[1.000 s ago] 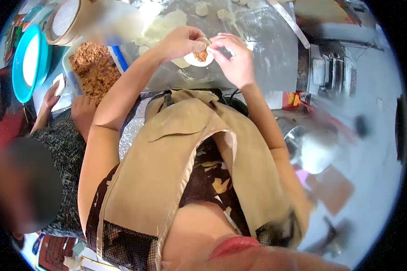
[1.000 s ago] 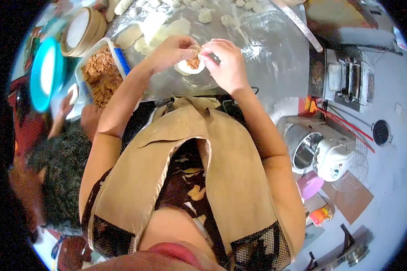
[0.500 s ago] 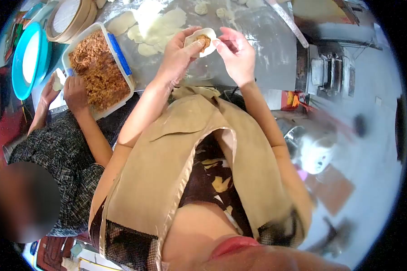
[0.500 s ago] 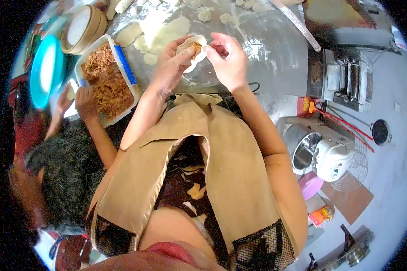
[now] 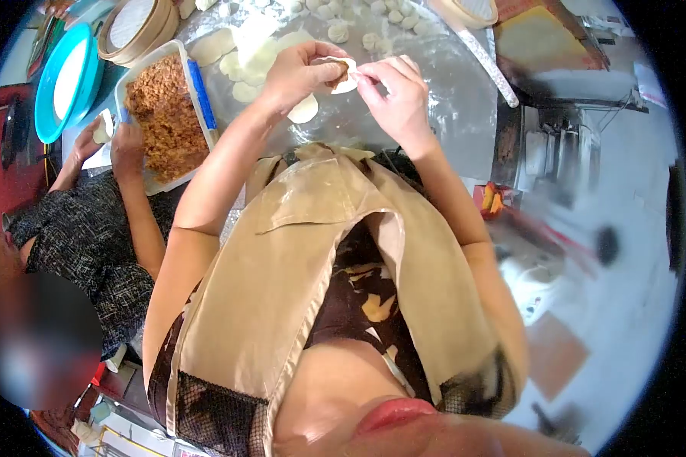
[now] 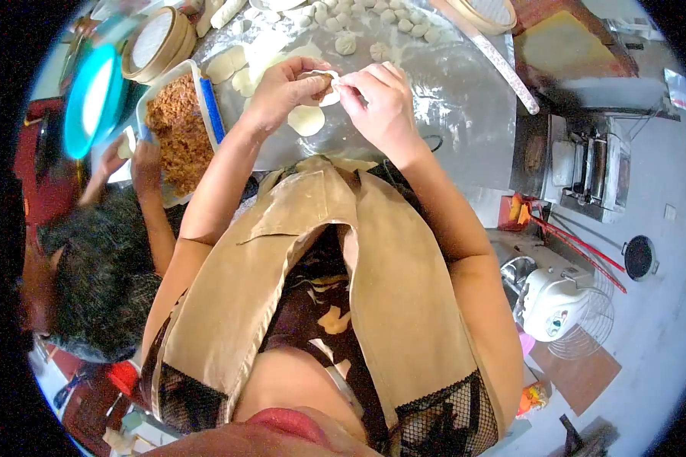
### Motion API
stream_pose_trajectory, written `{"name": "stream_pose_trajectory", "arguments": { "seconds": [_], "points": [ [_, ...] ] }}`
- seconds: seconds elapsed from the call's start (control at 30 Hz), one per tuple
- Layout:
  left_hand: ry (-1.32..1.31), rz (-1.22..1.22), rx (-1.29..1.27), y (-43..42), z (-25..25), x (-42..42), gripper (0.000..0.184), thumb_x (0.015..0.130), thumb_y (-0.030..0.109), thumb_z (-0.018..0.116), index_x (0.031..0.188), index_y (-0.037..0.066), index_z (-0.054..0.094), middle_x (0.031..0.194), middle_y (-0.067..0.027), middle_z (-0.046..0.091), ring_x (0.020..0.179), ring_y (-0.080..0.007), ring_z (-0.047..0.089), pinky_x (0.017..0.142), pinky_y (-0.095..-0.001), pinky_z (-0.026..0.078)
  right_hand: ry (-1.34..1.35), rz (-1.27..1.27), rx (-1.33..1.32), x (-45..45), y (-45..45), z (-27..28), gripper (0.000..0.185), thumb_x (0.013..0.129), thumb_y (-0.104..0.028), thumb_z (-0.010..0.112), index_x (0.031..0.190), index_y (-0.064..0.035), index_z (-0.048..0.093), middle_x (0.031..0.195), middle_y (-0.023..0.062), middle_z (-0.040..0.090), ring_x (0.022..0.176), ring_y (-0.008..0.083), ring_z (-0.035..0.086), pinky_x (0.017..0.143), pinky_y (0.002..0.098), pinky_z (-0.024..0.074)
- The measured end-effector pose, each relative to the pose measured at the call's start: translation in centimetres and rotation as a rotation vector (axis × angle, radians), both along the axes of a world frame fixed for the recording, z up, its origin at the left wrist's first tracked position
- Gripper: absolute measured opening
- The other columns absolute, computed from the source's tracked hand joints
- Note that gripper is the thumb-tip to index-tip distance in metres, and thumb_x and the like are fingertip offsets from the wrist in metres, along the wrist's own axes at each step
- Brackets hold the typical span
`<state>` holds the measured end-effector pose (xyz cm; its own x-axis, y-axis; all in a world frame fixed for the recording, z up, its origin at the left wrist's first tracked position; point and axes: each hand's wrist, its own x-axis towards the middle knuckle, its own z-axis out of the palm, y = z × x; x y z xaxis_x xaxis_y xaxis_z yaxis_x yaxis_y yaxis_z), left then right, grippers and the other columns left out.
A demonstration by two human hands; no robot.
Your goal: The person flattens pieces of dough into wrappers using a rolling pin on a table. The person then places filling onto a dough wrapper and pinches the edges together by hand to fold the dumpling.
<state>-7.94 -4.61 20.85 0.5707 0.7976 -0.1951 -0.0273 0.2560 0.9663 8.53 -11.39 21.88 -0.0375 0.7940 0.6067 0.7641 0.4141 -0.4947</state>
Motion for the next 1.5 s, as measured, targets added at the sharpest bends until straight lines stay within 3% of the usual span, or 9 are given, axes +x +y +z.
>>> {"name": "stream_pose_trajectory", "arguments": {
  "seconds": [0.2,0.4,0.5,0.6,0.8,0.83,0.9,1.03,1.5],
  "points": [
    [0.103,-0.155,0.095,1.4,0.7,0.8,0.041,0.076,0.013,0.06,0.113,-0.003,0.049,0.09,-0.0076,0.062,0.076,-0.0114,0.056,0.068,-0.0234,0.046,-0.042,0.078,-0.033,1.2,0.8,0.9,0.008,0.068,-0.006,0.068,0.074,-0.0068,0.062,0.072,0.0028,0.059,0.07,0.0215,0.054,0.07,0.0323,0.0416],
    [0.184,-0.35,0.167,2.4,2.4,1.1,0.052,0.077,0.018,0.058,0.122,-0.002,0.04,0.105,-0.0126,0.06,0.083,-0.0143,0.058,0.073,-0.0248,0.047,-0.022,0.098,-0.114,1.7,0.8,0.8,0.007,0.071,-0.006,0.067,0.077,-0.0055,0.064,0.07,0.0043,0.06,0.067,0.0196,0.055,0.066,0.0303,0.0444],
    [-0.532,-0.137,-0.321,0.4,1.1,0.7,0.057,0.086,0.031,0.047,0.132,0.002,0.032,0.129,-0.0161,0.045,0.116,-0.0226,0.046,0.094,-0.035,0.042,0.578,-0.084,-0.428,1.1,0.5,1.2,0.014,0.079,-0.01,0.065,0.091,-0.003,0.066,0.074,0.0051,0.066,0.064,0.0075,0.058,0.06,0.0203,0.0456],
    [-0.763,0.04,-0.408,-2.7,-0.5,2.6,0.051,0.089,0.024,0.044,0.134,0.003,0.031,0.129,-0.0143,0.044,0.118,-0.0226,0.043,0.096,-0.0385,0.041,0.76,-0.04,-0.542,1.3,0.5,1.0,0.017,0.079,-0.011,0.066,0.094,-0.0027,0.066,0.075,0.0043,0.066,0.067,0.0059,0.058,0.061,0.0205,0.0457],
    [-0.336,0.395,-0.222,-2.5,-0.7,3.1,0.032,0.09,0.01,0.046,0.121,0.001,0.047,0.107,-0.0077,0.057,0.096,-0.0168,0.057,0.088,-0.0337,0.047,0.607,-0.03,-0.511,0.9,1.1,-0.7,0.012,0.075,-0.009,0.068,0.085,-0.0037,0.065,0.078,0.0054,0.066,0.071,0.0116,0.061,0.065,0.0239,0.0473],
    [-0.279,0.36,-0.18,-2.4,-0.8,2.9,0.031,0.089,0.011,0.048,0.118,0.001,0.048,0.107,-0.0079,0.058,0.094,-0.0167,0.058,0.086,-0.0333,0.048,0.609,-0.023,-0.518,1.0,1.3,-0.7,0.012,0.075,-0.009,0.068,0.085,-0.0037,0.065,0.078,0.0054,0.066,0.071,0.0116,0.061,0.065,0.0239,0.0473],
    [-0.216,0.329,-0.139,-2.2,-0.8,2.5,0.029,0.088,0.011,0.049,0.116,0.001,0.049,0.106,-0.0081,0.058,0.093,-0.0166,0.058,0.085,-0.0329,0.049,0.152,0.061,-0.116,1.4,2.0,-0.3,0.01,0.07,-0.006,0.069,0.079,-0.0056,0.063,0.08,0.0049,0.065,0.078,0.0188,0.061,0.069,0.0297,0.0476],
    [-0.162,0.274,-0.128,-1.8,-1.0,2.1,0.029,0.086,0.012,0.053,0.111,-0.002,0.05,0.104,-0.0102,0.058,0.092,-0.0167,0.059,0.084,-0.0317,0.049,0.263,0.122,-0.167,1.3,2.3,-0.4,0.012,0.067,-0.006,0.069,0.077,-0.0081,0.063,0.082,0.0038,0.064,0.083,0.0229,0.059,0.072,0.0338,0.0456],
    [0.137,0.047,-0.101,0.4,0.6,1.3,0.032,0.08,0.017,0.056,0.105,-0.002,0.053,0.098,-0.0095,0.058,0.08,-0.015,0.06,0.075,-0.026,0.049,0.013,0.159,-0.074,1.8,2.4,-0.2,0.012,0.066,-0.009,0.07,0.076,-0.0143,0.065,0.08,-0.0002,0.064,0.09,0.0192,0.056,0.084,0.0351,0.0361]
  ]
}}
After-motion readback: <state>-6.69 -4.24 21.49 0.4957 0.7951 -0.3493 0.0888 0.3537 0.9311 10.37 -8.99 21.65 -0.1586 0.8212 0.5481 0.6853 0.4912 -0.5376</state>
